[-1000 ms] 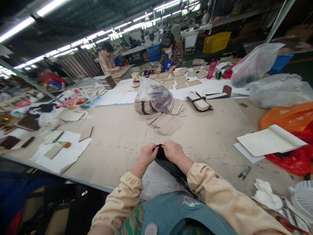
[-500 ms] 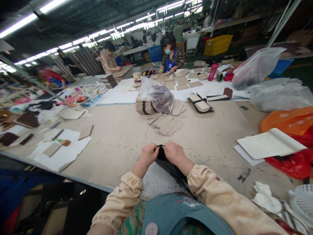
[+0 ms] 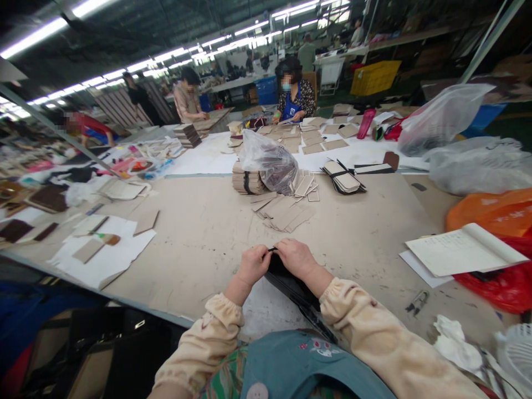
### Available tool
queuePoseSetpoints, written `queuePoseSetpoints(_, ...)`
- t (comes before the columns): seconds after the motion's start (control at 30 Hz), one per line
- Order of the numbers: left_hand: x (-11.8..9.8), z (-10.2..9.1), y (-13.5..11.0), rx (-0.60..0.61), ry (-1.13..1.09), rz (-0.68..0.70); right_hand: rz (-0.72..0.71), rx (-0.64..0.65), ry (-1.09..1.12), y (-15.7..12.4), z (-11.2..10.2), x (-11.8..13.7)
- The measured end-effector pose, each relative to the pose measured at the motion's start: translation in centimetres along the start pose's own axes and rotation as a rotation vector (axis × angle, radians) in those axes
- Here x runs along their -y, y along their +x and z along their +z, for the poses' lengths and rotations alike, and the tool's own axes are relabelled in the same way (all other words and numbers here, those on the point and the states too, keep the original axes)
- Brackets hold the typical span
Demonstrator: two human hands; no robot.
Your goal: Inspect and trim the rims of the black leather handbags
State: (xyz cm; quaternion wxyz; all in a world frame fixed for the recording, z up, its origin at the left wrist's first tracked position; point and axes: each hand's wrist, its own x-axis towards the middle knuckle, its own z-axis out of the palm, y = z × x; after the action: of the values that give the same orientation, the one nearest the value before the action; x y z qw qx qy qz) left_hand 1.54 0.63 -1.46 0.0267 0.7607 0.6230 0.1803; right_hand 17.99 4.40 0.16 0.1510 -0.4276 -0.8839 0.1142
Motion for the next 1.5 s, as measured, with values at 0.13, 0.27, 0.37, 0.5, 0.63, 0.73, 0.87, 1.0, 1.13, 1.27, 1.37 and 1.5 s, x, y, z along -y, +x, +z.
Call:
queuePoseSetpoints(0.13,-0.2,-0.3,0.1,0.01,-0.013,-0.006,-0.049,-0.025,-0.027,0.1,0.2,0.0)
queuePoseSetpoints(0.27,-0.3,-0.5,0.1,0.027,-0.056,-0.021,-0.067,0.006,-0.084,0.1,0.0,0.2)
queuePoseSetpoints(0.37,-0.2,-0.5,-0.2,0.033,-0.141,-0.038,-0.046,0.031,-0.117,0.2,-0.2,0.6)
queuePoseSetpoints(0.5,0.0,-0.8,-1.0,0.018,-0.316,-0.154,-0.035,0.033,-0.113,0.4,-0.2,0.9)
queuePoseSetpoints(0.63,-0.1,-1.1,-1.6,0.038,-0.407,-0.3,-0.031,-0.003,-0.084,0.5,0.0,0.8)
queuePoseSetpoints(0.73,-0.3,-1.2,-1.7,0.028,-0.44,-0.31,-0.017,-0.027,-0.06,0.5,0.1,0.7)
queuePoseSetpoints(0.87,-0.2,-1.1,-1.7,0.039,-0.46,-0.34,0.006,-0.015,-0.058,0.6,-0.2,0.7)
queuePoseSetpoints(1.0,0.5,-1.1,-1.4,0.091,-0.439,-0.411,0.004,-0.012,-0.071,0.8,-0.2,0.6)
queuePoseSetpoints(1.13,0.8,-1.2,-0.4,0.107,-0.39,-0.435,0.036,-0.004,-0.087,0.9,-0.1,0.5)
queuePoseSetpoints(1.27,0.5,-1.3,0.4,0.112,-0.363,-0.446,0.086,0.017,-0.11,0.9,-0.3,0.3)
queuePoseSetpoints(1.37,0.2,-1.2,0.1,0.146,-0.312,-0.491,0.13,0.054,-0.116,0.9,-0.5,0.5)
queuePoseSetpoints(1.5,0.1,-1.6,-0.9,0.236,-0.149,-0.473,0.157,0.069,-0.094,0.9,-0.5,1.3)
